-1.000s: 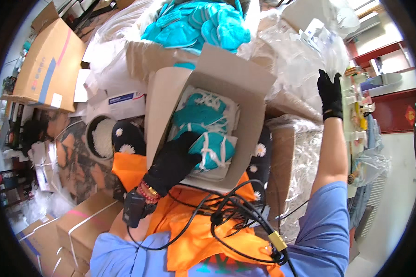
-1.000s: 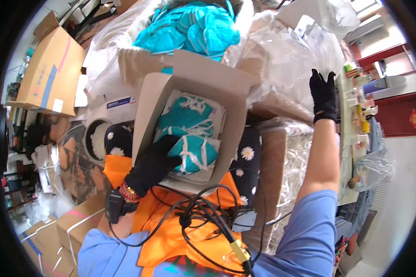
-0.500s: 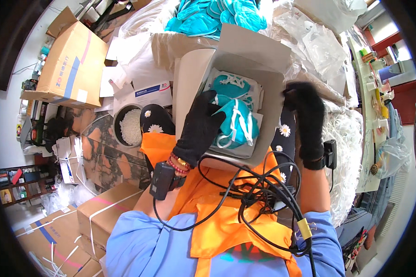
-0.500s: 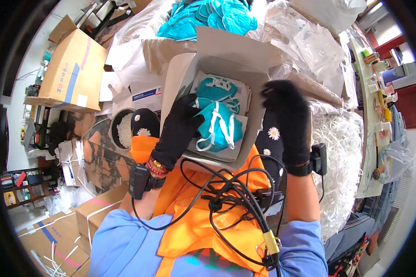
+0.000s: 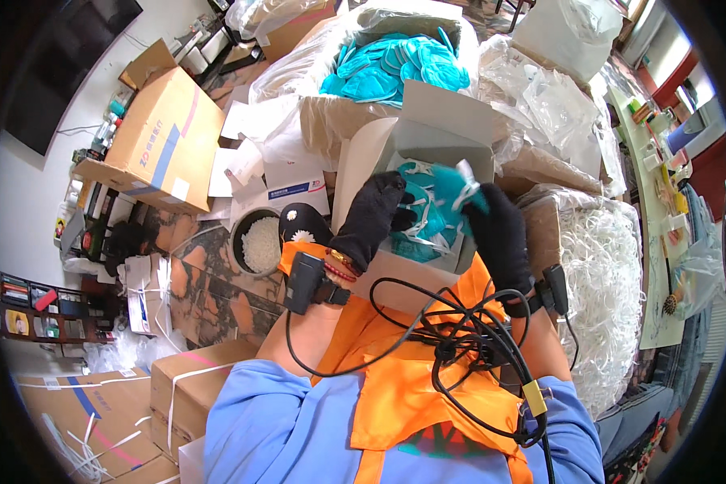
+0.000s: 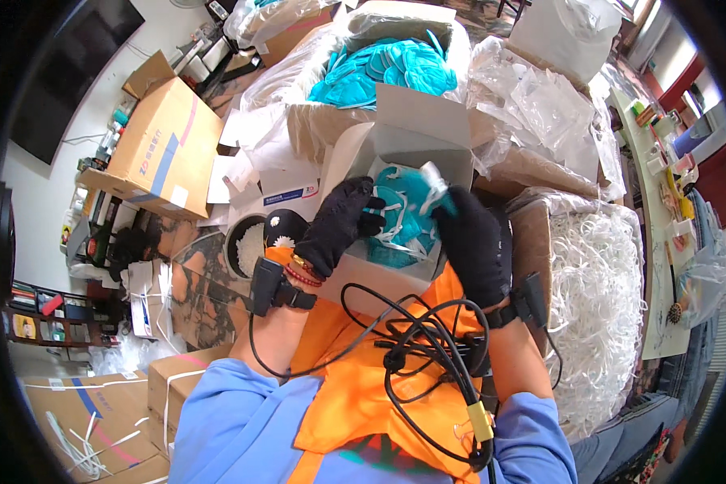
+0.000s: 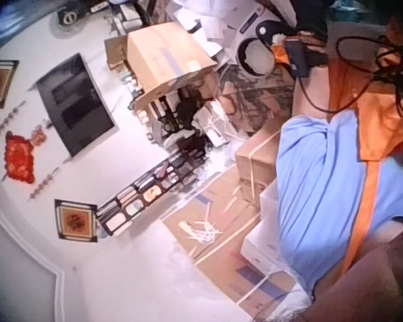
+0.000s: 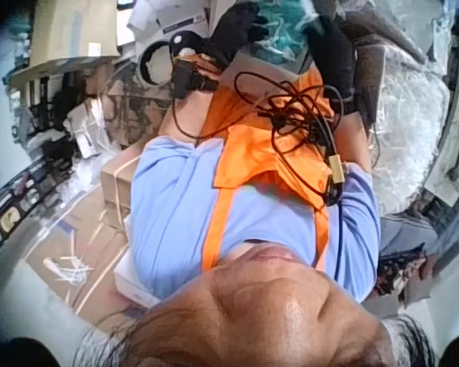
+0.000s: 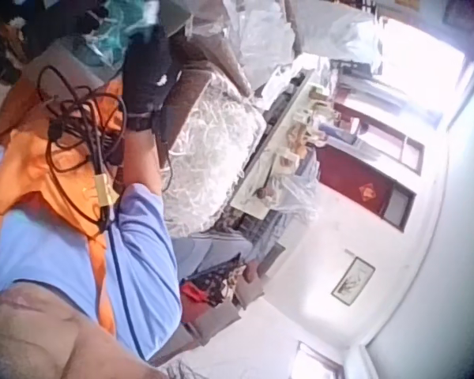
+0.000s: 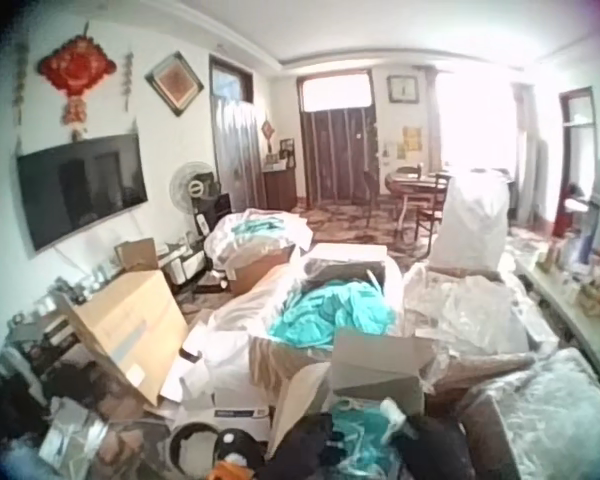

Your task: Packing medical/protective masks from a large bin into individual boxes.

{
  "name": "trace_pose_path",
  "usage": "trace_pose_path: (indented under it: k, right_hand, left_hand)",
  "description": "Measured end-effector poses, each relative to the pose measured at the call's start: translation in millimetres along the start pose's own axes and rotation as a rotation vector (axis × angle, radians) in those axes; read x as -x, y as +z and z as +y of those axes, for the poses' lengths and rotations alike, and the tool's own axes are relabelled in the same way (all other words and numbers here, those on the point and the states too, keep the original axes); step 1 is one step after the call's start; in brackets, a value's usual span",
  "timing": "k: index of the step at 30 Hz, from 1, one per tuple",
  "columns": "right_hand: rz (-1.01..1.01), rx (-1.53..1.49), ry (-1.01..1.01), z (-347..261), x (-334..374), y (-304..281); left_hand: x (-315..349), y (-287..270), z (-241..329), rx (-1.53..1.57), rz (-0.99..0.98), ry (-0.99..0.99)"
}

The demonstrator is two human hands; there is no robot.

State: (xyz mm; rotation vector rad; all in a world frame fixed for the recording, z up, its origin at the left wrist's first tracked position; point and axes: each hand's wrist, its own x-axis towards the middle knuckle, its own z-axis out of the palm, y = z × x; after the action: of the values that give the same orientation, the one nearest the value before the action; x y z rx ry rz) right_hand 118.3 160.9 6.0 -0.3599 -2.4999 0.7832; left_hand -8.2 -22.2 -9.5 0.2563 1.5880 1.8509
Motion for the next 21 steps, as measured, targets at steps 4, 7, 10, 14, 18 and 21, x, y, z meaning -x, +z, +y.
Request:
trace_pose_path:
  k: [4,7,10,14,18,21]
  right_hand:
    - [0.098,-0.144,0.148,9.6,-10.0,-5.1]
    - [0.066,-0.142,0.149,20.4,-12.9,-6.8]
    - [0.042,-0.185,0.098,17.3,-11.8,-9.9]
    - [0.187,-0.111,-0.186,17.1,-16.7,-13.5]
    - [0.078,-0.521,0.222,10.4,-12.3,-21.7]
    - [0.092,-0.314,0.060,24.3,-15.9,-22.7]
  left_hand:
    - [-17.4,-9.8,1.7,-0.891,0.144,0.521]
    - [-31.6,-0.9,-1.2,-1.184,0.091,0.639]
    - [-52.5,-2.8,-6.7,-1.309,-0.009,0.596]
    - [-77.7,-2.2,-2.2,-1.417,-0.174,0.423]
    - [-72.4,1.2,3.2,-1.471,-0.195,0.354]
    - [-53.5,-1.7,12.1,-1.425,-0.205,0.465]
